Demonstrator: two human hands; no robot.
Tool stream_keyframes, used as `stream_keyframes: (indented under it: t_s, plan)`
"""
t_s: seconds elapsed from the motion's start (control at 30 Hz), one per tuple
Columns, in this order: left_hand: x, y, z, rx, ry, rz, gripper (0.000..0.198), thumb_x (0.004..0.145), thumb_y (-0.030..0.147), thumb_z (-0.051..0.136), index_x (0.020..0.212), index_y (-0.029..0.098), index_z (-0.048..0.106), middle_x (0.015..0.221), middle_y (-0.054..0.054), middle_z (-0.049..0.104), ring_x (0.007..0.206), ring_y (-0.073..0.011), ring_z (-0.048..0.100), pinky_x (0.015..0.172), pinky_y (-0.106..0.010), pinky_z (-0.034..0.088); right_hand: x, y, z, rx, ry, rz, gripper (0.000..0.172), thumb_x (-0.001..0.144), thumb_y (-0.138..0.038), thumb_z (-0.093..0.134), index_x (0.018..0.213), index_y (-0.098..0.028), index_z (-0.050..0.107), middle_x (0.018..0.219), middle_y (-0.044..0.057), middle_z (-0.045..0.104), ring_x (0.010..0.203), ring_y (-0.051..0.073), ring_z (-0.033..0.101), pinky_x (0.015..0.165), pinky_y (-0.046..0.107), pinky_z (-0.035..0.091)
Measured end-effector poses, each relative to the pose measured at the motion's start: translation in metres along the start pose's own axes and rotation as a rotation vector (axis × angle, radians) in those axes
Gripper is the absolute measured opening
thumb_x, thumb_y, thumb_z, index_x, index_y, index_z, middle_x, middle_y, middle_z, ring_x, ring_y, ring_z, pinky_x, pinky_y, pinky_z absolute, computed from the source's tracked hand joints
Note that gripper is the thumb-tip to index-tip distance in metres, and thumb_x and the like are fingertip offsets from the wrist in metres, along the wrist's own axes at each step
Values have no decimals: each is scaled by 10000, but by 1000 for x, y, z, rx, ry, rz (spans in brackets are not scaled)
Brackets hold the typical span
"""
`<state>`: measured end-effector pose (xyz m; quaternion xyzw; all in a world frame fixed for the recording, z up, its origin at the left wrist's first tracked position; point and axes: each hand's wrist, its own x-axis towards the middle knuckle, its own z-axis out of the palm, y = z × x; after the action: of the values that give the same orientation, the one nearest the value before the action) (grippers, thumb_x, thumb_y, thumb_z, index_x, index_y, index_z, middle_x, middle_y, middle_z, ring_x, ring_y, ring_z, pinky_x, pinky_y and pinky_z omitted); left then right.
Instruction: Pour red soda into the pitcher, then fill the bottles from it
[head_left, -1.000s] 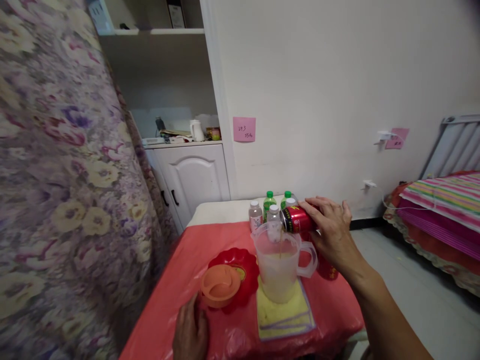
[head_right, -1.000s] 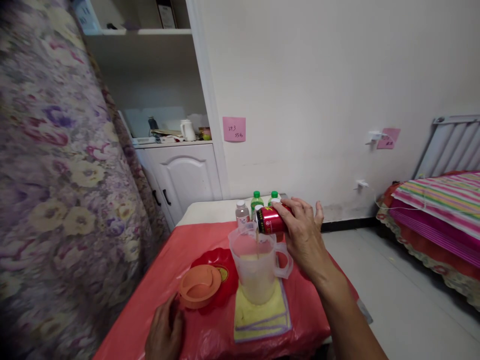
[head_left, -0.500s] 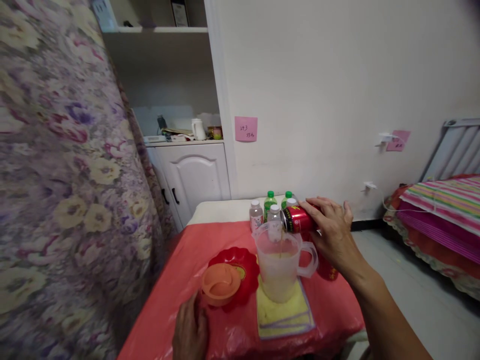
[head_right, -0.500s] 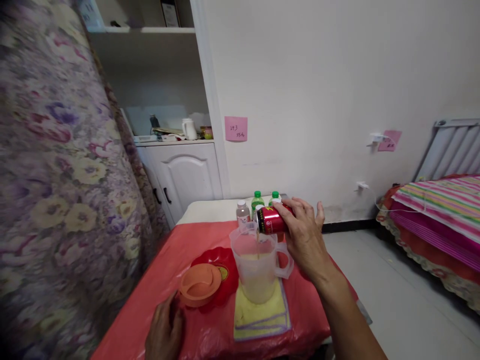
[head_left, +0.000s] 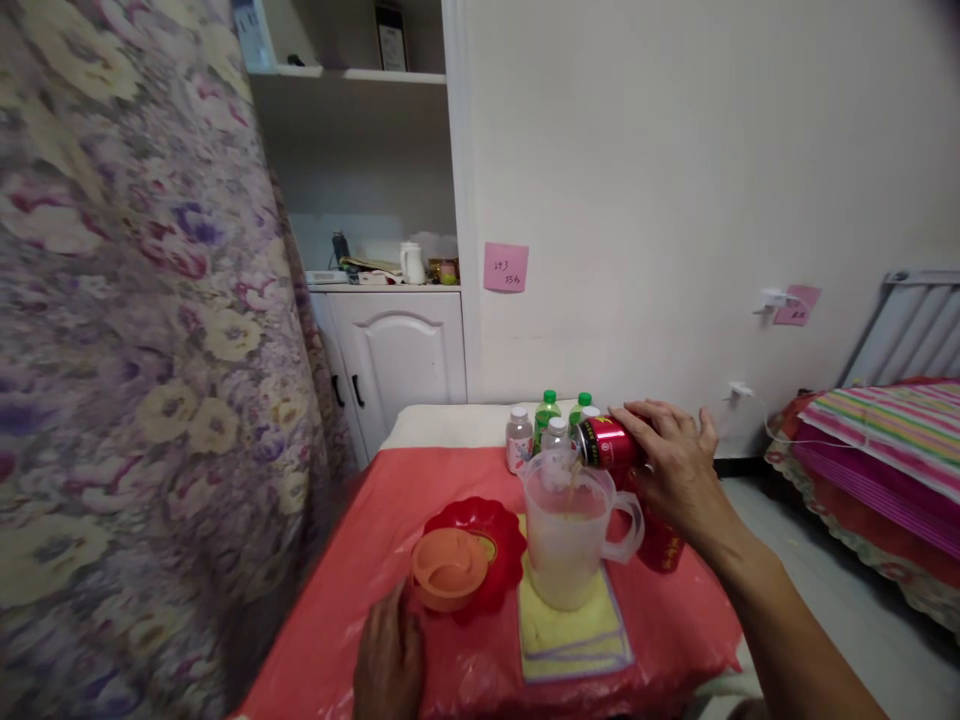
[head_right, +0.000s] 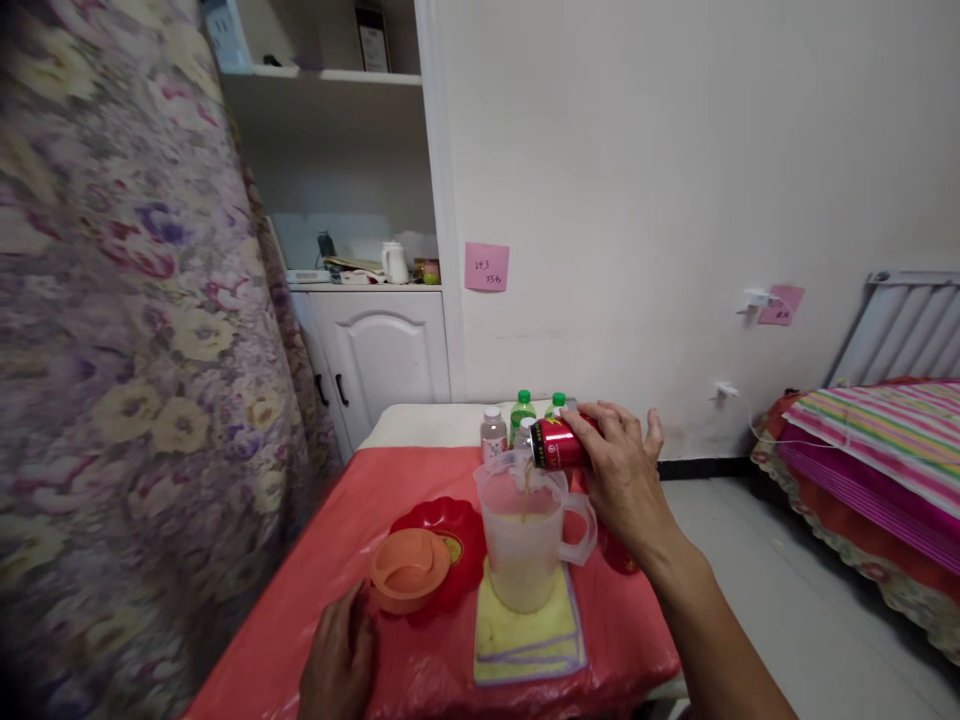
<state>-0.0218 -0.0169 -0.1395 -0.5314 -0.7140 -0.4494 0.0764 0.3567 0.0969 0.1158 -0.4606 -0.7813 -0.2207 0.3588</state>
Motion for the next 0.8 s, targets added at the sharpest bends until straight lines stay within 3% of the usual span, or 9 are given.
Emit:
stream_keyframes:
  t_s: [0.17, 0.37, 0.8]
  plan:
    - [1, 0, 2, 10, 3, 9, 410, 926, 352, 388, 1232, 150, 572, 1177, -143, 666, 1109, -290, 631, 989, -502, 525, 6, 0, -5, -60, 15, -33, 564, 841, -63, 502, 1351, -300, 530, 1314, 93, 610, 1233, 343, 495, 1061, 750, 181]
    - [1, -2, 5, -12, 38, 29, 381, 922, 328, 401, 1219, 167, 575, 1175, -133, 669, 1098, -282, 641, 972, -492, 538, 12, 4, -12, -94, 23, -73, 648, 772, -21, 490, 1360, -289, 521, 1309, 94, 615, 1229, 338, 498, 1057, 750, 182]
    - [2, -1, 4, 17, 16, 46, 404, 930, 309, 381, 1248, 147, 570, 1190, -140, 672, 1108, -285, 641, 977, -503, 538, 23, 5, -33, -149, 21, -70, 547, 855, -42, 483, 1337, -297, 535, 1312, 81, 624, 1230, 326, 494, 1070, 746, 171]
